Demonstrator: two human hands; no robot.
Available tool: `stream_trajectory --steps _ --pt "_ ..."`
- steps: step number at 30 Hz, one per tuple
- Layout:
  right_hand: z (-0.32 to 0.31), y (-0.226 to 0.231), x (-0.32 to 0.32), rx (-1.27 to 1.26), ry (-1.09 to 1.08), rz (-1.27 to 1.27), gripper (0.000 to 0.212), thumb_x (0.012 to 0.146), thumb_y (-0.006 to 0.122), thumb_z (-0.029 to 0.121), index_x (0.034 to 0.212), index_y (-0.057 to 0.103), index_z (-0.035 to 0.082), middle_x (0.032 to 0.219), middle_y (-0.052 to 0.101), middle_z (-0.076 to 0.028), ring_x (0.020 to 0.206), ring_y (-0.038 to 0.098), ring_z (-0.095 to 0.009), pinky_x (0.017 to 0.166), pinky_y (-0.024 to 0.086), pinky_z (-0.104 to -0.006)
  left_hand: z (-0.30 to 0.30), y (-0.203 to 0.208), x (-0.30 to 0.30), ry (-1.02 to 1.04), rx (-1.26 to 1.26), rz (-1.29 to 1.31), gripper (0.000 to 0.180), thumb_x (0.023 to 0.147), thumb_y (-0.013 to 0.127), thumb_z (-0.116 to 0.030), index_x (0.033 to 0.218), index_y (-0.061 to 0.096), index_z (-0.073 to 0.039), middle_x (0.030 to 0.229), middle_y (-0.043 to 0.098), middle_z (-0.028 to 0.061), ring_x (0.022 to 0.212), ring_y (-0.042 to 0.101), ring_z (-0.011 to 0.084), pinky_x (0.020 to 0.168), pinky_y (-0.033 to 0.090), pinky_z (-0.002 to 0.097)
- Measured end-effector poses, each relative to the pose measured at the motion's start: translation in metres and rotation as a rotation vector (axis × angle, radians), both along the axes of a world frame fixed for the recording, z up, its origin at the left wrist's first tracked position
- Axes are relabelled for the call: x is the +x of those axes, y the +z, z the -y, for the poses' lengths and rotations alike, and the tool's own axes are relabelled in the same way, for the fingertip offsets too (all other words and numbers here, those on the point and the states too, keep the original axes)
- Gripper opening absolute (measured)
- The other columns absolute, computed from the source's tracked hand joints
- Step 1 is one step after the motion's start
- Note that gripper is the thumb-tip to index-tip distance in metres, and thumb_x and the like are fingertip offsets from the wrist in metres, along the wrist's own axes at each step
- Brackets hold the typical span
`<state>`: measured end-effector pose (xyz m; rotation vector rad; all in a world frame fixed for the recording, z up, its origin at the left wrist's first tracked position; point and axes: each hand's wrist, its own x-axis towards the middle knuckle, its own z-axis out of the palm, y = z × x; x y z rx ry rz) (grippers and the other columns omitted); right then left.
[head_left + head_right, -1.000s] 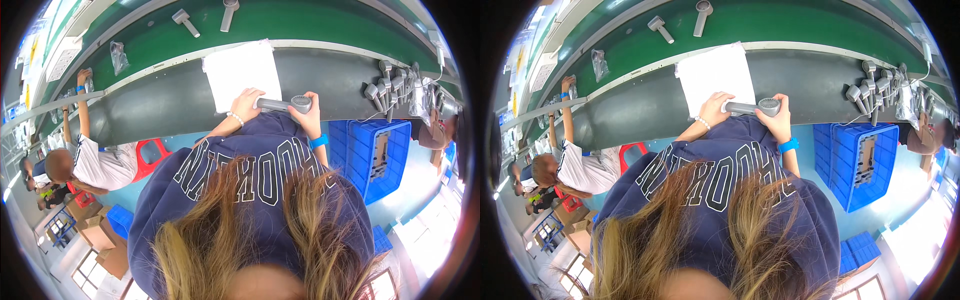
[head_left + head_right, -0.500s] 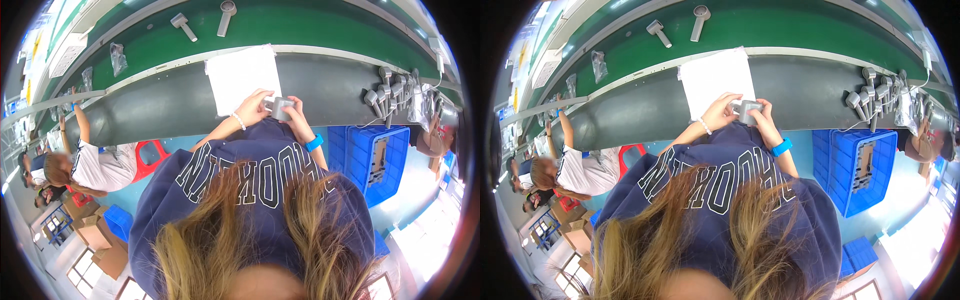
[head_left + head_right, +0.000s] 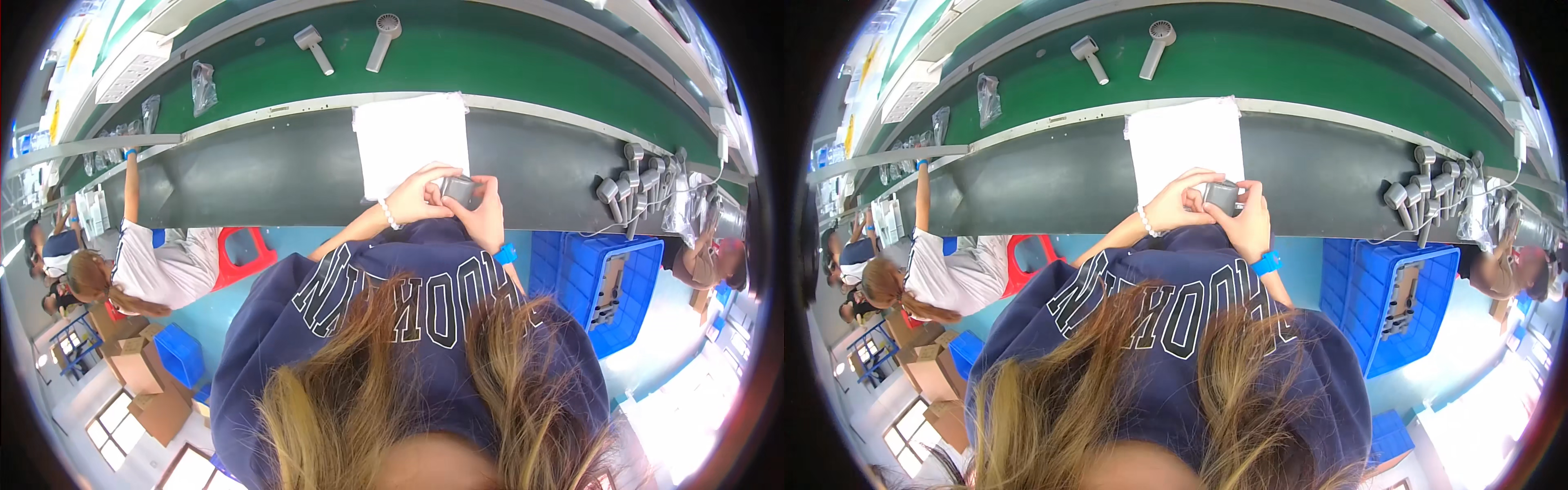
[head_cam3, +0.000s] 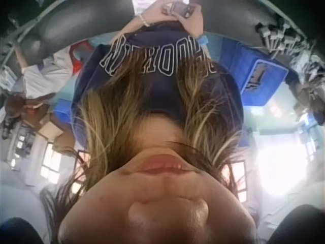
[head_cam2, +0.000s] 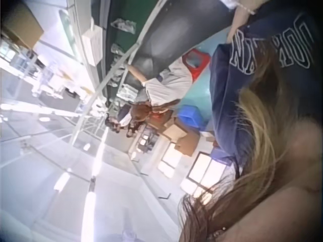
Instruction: Packing individual grey industrial components into plastic bags on a conveyor belt.
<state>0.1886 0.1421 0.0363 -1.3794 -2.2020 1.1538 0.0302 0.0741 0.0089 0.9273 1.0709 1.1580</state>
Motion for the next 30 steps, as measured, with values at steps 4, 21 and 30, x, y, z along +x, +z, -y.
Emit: stream_trajectory --steps 4,21,30 --pt "-0.016 -0.02 -0.001 0.234 0.208 0.003 0.074 0.061 0.076 0.03 0.118 0.038 0.0 0.109 0.049 -0.021 0.097 0.051 -0.036 0.076 0.046 -0.0404 -0.011 -0.004 -0.002 0.052 -0.011 0.107 0.066 0.065 0.067 0.011 0.125 0.043 -0.005 0.124 0.04 0.0055 0.066 0.051 0.0042 0.059 0.046 0.0179" --pt "-0.201 -0.043 -0.116 -0.142 0.327 -0.355 0.023 0.081 0.06 0.014 0.101 0.055 0.003 0.094 0.058 -0.007 0.086 0.054 -0.014 0.074 0.044 -0.0264 -0.044 -0.051 -0.007 0.816 0.049 -0.74 0.041 0.074 0.06 -0.008 0.113 0.049 -0.004 0.106 0.052 0.0104 0.076 0.057 0.0238 0.068 0.047 0.0346" --pt "-0.303 -0.128 -0.278 0.508 0.104 0.162 0.047 0.078 0.056 0.035 0.107 0.055 -0.002 0.103 0.058 -0.019 0.096 0.054 -0.032 0.085 0.042 -0.0382 0.0 -0.168 0.055 0.122 0.461 -1.306 0.011 0.066 0.053 -0.02 0.063 0.057 -0.011 0.075 0.052 0.0031 0.079 0.05 0.0204 0.067 0.041 0.0344"
